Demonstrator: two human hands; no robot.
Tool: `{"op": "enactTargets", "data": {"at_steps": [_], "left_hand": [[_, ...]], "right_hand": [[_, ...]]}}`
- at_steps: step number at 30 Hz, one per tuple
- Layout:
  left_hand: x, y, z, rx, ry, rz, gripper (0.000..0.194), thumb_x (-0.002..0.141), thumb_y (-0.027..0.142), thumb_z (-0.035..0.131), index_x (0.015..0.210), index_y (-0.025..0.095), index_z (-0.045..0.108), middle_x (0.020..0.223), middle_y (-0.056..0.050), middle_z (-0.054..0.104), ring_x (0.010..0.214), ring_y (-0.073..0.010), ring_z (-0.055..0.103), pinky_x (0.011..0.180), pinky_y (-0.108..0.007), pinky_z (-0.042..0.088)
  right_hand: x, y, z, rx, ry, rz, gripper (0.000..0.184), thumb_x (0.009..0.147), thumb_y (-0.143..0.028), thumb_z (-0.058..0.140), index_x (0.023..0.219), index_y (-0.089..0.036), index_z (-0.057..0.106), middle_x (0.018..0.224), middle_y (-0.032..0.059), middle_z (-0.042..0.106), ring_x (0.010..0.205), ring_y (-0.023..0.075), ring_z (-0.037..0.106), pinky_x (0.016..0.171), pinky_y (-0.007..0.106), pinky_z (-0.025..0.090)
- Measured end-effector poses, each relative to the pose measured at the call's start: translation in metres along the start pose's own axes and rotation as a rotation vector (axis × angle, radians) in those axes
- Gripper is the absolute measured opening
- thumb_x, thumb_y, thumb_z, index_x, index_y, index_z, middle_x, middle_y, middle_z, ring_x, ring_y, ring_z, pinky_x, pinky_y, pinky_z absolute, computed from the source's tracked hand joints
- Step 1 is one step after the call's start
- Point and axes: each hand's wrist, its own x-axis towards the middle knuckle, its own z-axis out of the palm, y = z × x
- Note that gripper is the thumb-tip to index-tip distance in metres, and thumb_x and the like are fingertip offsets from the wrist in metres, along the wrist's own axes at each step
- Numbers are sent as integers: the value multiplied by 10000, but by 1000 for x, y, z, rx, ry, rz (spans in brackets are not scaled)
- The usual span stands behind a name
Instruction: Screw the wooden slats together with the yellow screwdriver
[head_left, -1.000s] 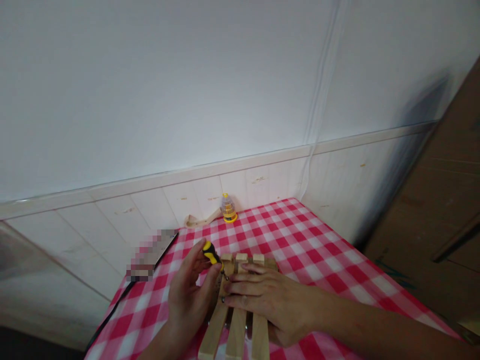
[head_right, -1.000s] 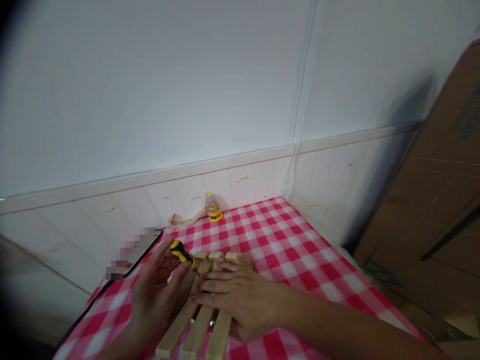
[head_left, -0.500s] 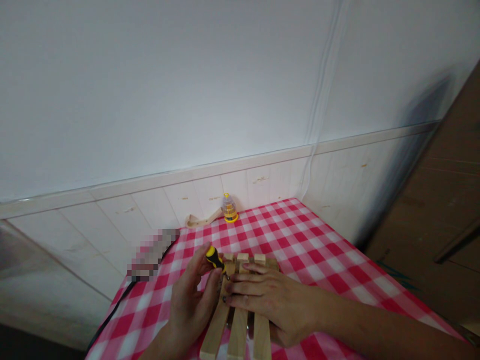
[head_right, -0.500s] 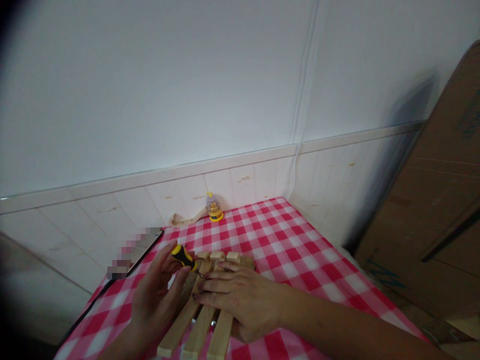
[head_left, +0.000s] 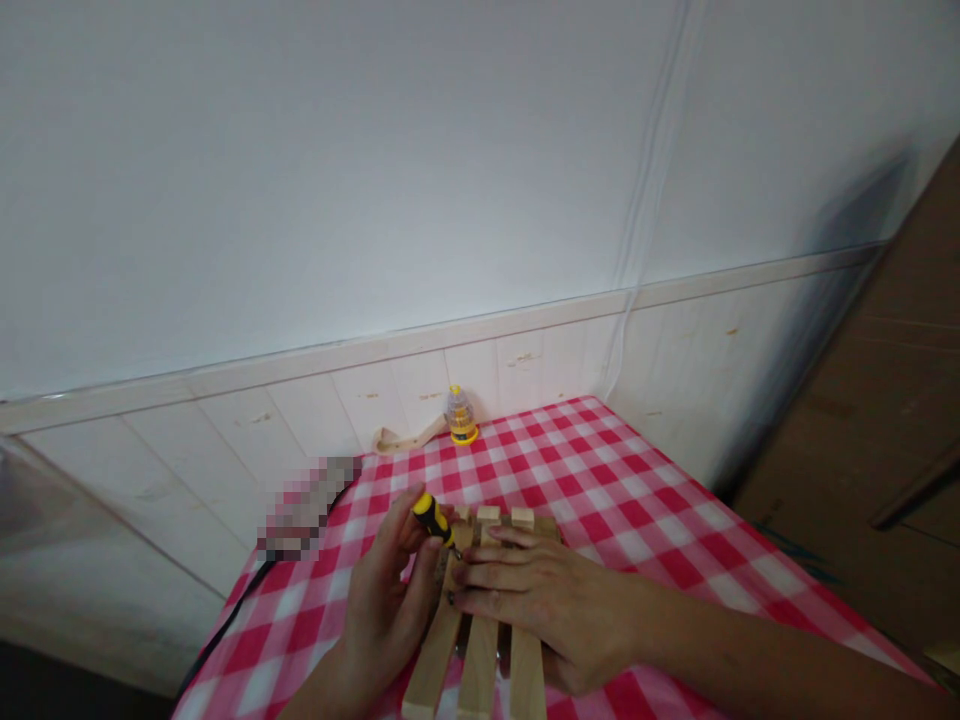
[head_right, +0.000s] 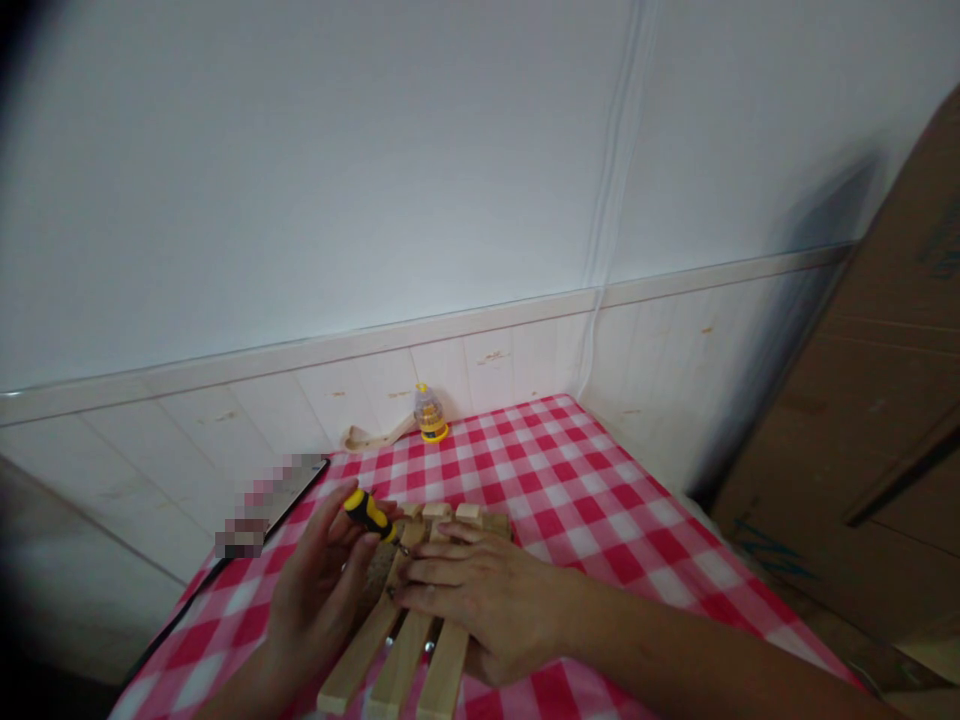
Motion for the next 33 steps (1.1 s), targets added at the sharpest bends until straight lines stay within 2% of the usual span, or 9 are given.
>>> {"op": "enactTargets", "data": {"at_steps": [5,11,15,19,25,28,33], "left_hand": [[0,-1,1,-4,14,-14,487,1075,320,647,1537,260,505,1300,-139,792,1172,-259,799,858,-305,703],[5,9,4,-100,158,-25,513,1038,294,714,1519,265,535,1217,-97,817,1063,-222,826,863,-296,693],[7,19,-1,-17,213,33,535,959,276,810,1457,275,615,1117,-56,825,940,-192,827,781,-251,691],[4,21,-3,84,205,98,503,907,228,844,1381,271,680,1049,-35,803,852,-164,799,708,-211,676],[0,13,-5,108,153,152,495,915,176,810,1377,283,670,1116,-56,784,904,-180,778,737,-245,685],[0,12,-6,121,160,169,509,905,168,816,1378,277,663,1141,-64,780,904,-186,781,733,-253,689],[-1,13,-5,141,186,179,486,908,197,820,1362,274,666,1138,-59,783,859,-180,787,712,-252,689]], "right_hand": [[0,-1,-1,6,10,-1,672,964,-304,674,1607,-186,519,1629,142,591,1574,246,473,1375,452,144],[-1,0,-2,7,3,-15,677,976,-337,657,1614,-164,511,1636,156,579,1572,265,476,1374,469,150],[-1,2,1,7,9,-11,674,985,-334,633,1626,-182,490,1654,147,560,1583,257,458,1375,483,127],[-1,1,2,-18,13,-16,674,977,-333,638,1614,-165,496,1654,147,559,1592,247,440,1379,469,93],[0,-1,1,-60,3,-18,735,916,-290,671,1614,-150,491,1661,147,550,1613,250,403,1384,473,86],[0,-1,1,-65,5,-26,733,932,-301,634,1632,-149,474,1679,141,529,1630,247,374,1387,461,67],[-1,0,1,-45,9,-23,733,931,-305,658,1626,-152,484,1673,151,535,1621,268,389,1383,492,109]]}}
